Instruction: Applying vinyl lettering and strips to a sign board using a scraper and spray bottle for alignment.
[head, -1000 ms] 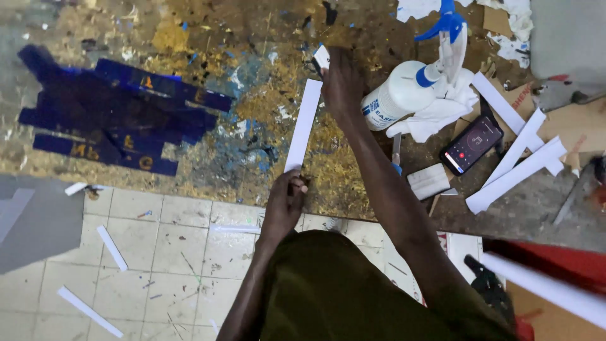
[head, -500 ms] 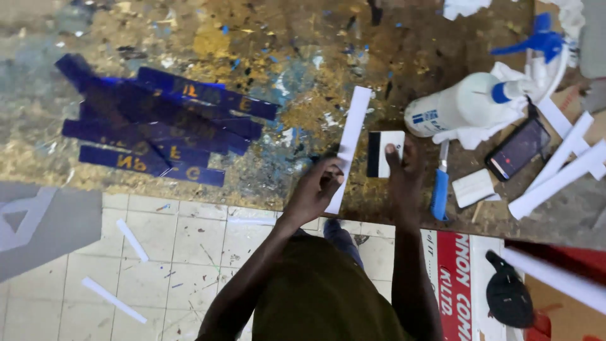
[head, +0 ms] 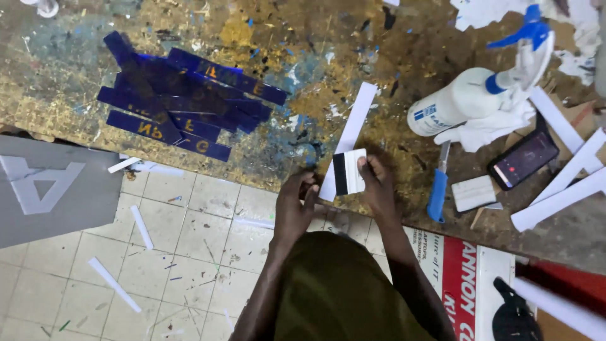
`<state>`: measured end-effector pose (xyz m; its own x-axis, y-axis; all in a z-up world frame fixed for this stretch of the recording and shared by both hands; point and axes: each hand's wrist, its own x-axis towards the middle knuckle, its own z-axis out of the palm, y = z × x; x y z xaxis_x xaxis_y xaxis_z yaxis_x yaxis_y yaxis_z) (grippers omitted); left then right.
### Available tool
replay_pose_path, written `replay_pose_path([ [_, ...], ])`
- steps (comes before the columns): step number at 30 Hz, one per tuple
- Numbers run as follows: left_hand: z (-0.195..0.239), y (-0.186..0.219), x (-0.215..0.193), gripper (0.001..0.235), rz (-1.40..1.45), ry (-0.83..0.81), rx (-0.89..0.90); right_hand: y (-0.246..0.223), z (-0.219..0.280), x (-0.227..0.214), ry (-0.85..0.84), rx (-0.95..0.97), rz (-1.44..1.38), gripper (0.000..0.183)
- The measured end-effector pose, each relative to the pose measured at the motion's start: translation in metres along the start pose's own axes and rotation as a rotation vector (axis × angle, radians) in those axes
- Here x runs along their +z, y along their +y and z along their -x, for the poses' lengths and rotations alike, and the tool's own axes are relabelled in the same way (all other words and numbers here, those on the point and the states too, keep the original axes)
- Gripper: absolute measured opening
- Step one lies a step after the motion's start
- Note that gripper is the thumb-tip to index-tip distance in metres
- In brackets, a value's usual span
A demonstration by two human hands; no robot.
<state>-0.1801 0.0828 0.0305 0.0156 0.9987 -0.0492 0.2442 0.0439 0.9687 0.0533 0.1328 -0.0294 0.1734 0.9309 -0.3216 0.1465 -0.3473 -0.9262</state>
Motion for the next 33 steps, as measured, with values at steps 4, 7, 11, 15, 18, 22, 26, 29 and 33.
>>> replay_pose_path([
  [4, 0.030, 0.003, 0.035, 0.038, -0.305, 0.239, 0.107, -0.016, 0.040, -0.028, 0.015, 0.246, -0.187, 0.113],
  [7, 0.036, -0.021, 0.058, 0.044, -0.327, 0.370, 0.094, -0.002, 0.036, -0.045, -0.028, 0.283, -0.229, 0.117],
  [11, 0.046, -0.026, 0.084, 0.046, -0.410, 0.413, 0.114, 0.020, 0.052, -0.051, -0.023, 0.354, -0.303, 0.111],
  [15, 0.043, -0.014, 0.094, 0.046, -0.478, 0.416, 0.081, -0.018, 0.075, -0.052, -0.247, 0.461, -0.234, 0.115],
  [18, 0.029, -0.022, 0.098, 0.049, -0.569, 0.439, 0.120, -0.002, 0.071, -0.047, -0.436, 0.229, -0.523, 0.051],
  [22, 0.023, -0.031, 0.089, 0.064, -0.599, 0.437, 0.067, 0.009, 0.066, -0.043, -0.568, 0.221, -0.574, 0.062],
  [26, 0.017, -0.025, 0.079, 0.068, -0.552, 0.306, -0.041, -0.085, 0.109, -0.048, -0.530, 0.350, -0.482, 0.104],
  [29, 0.001, -0.048, 0.076, 0.070, -0.554, 0.240, -0.145, -0.101, 0.120, -0.048, -0.516, 0.326, -0.473, 0.105],
  [33, -0.009, -0.038, 0.066, 0.070, -0.531, 0.191, -0.192, 0.037, 0.047, -0.039, -0.609, 0.191, -0.629, 0.063],
])
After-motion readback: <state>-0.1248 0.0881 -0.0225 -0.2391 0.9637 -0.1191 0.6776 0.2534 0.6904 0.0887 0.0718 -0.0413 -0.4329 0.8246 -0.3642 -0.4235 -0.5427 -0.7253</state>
